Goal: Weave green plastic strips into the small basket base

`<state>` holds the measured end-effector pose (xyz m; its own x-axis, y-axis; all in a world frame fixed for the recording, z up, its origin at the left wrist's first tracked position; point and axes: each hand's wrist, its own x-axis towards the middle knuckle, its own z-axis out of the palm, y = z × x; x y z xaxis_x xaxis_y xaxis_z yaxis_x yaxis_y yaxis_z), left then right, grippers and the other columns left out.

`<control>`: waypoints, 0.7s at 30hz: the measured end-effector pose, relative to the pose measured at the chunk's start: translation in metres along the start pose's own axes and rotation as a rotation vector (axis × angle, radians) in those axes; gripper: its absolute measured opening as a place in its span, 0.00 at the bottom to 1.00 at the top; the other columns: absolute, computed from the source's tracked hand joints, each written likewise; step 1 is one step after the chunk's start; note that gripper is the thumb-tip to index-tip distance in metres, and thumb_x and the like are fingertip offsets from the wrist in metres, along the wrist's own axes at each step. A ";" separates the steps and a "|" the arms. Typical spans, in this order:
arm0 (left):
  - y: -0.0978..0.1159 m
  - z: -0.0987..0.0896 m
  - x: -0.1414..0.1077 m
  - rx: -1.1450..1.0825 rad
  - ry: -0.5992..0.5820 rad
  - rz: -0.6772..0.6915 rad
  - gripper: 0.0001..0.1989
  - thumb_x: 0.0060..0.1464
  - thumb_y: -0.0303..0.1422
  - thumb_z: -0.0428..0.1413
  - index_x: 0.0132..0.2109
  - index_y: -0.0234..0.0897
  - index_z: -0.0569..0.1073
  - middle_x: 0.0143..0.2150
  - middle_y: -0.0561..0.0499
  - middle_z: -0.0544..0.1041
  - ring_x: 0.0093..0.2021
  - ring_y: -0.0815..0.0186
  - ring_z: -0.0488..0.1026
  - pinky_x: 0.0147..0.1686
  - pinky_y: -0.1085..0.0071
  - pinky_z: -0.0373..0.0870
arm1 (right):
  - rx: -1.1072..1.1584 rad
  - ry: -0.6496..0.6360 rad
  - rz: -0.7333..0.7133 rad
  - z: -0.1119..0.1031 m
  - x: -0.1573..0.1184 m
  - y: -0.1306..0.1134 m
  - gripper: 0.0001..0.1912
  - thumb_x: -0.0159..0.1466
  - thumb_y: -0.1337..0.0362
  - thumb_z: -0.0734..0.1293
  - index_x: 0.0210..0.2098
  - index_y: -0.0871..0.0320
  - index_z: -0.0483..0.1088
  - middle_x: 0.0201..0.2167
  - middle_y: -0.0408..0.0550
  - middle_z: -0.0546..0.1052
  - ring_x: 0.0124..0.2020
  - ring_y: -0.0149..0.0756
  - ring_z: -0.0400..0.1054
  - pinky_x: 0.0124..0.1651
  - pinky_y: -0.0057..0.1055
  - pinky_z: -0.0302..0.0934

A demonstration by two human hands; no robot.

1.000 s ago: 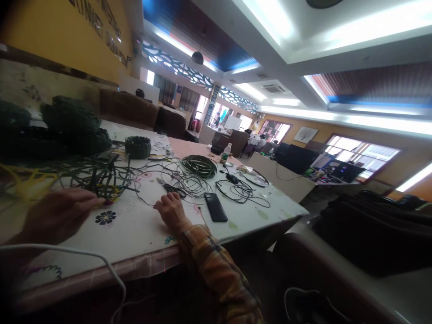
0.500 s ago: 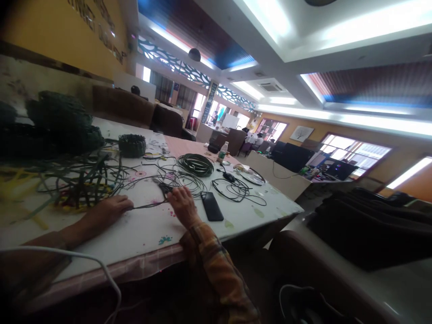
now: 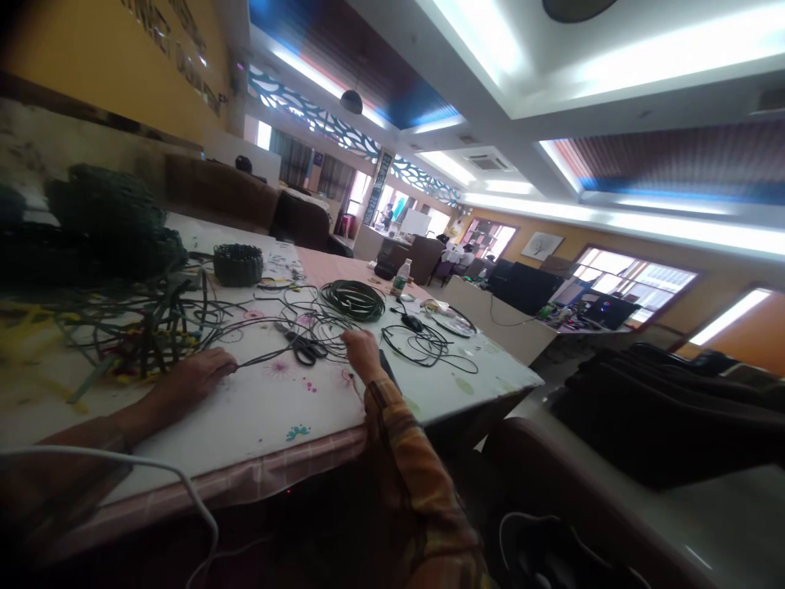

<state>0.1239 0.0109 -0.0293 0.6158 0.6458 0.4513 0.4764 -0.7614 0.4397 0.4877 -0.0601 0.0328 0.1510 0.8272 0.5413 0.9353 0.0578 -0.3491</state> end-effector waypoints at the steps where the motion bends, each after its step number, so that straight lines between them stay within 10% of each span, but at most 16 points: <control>1: -0.001 0.001 0.000 0.000 0.006 0.001 0.16 0.70 0.40 0.48 0.41 0.40 0.77 0.42 0.44 0.79 0.44 0.54 0.78 0.48 0.59 0.72 | 0.006 0.060 0.034 -0.009 0.010 0.001 0.14 0.60 0.77 0.63 0.32 0.53 0.77 0.28 0.42 0.80 0.34 0.37 0.72 0.46 0.31 0.63; 12: -0.007 0.012 -0.001 -0.017 0.032 0.059 0.22 0.68 0.38 0.44 0.39 0.35 0.81 0.38 0.51 0.73 0.44 0.62 0.75 0.47 0.58 0.71 | 0.083 0.958 0.297 -0.158 0.102 -0.014 0.19 0.75 0.64 0.54 0.30 0.56 0.68 0.33 0.50 0.76 0.36 0.40 0.68 0.47 0.38 0.61; 16: -0.001 0.006 0.001 -0.095 0.106 0.034 0.15 0.66 0.37 0.50 0.40 0.39 0.80 0.41 0.47 0.78 0.44 0.58 0.76 0.48 0.58 0.73 | 0.069 0.857 0.277 -0.161 0.100 -0.035 0.20 0.75 0.63 0.55 0.29 0.55 0.69 0.31 0.49 0.74 0.36 0.40 0.67 0.48 0.40 0.61; 21: 0.000 -0.005 0.007 -0.211 0.294 -0.070 0.12 0.65 0.41 0.52 0.44 0.40 0.76 0.44 0.46 0.83 0.45 0.56 0.79 0.51 0.60 0.75 | 0.414 0.303 0.330 -0.112 0.087 -0.059 0.14 0.64 0.63 0.71 0.23 0.55 0.67 0.20 0.39 0.66 0.28 0.33 0.60 0.35 0.30 0.56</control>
<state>0.1250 0.0160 -0.0222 0.3648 0.7080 0.6046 0.3528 -0.7061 0.6140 0.4819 -0.0544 0.1860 0.5528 0.6460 0.5265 0.6309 0.0883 -0.7708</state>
